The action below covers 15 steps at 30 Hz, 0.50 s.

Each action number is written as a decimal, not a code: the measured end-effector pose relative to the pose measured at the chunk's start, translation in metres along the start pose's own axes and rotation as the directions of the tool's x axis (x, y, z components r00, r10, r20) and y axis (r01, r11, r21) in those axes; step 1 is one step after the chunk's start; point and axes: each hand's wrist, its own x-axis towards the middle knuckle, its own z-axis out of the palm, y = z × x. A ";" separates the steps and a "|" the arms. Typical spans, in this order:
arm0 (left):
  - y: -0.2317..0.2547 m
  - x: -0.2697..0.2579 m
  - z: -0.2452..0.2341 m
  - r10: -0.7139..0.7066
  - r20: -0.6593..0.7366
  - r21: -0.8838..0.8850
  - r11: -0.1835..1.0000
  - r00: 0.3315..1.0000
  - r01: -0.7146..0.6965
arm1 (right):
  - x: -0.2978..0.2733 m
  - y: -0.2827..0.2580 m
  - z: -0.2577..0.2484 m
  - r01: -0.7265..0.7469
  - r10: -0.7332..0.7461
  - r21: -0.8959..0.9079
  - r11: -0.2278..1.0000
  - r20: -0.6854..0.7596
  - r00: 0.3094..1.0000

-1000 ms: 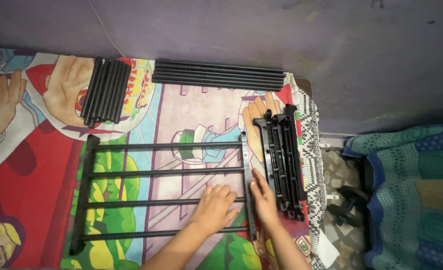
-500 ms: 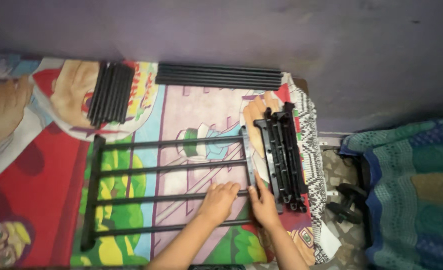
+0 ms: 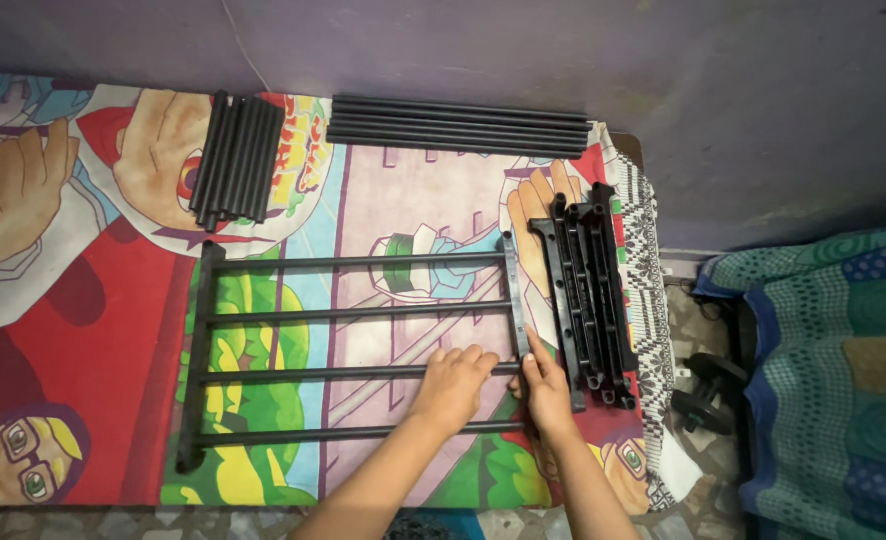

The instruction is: The person assembles a black metal rack by inserting horizontal bars into vertical side frames and securing them with plastic connectors. The person repeats this process to build multiple rack sections on a patterned cloth-covered surface.

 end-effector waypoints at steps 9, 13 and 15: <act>0.000 0.003 0.001 0.007 0.013 0.056 0.998 1.000 -0.008 | -0.001 -0.006 0.004 -0.025 0.026 0.122 0.992 -0.008 1.000; 0.000 0.005 0.002 -0.001 0.036 0.078 0.997 0.999 -0.002 | -0.009 -0.011 0.002 0.087 -0.088 -0.133 0.987 0.001 0.996; 0.000 0.006 0.001 -0.009 0.043 0.080 0.997 0.999 0.006 | -0.014 -0.015 0.004 0.141 -0.145 -0.199 0.970 -0.003 0.989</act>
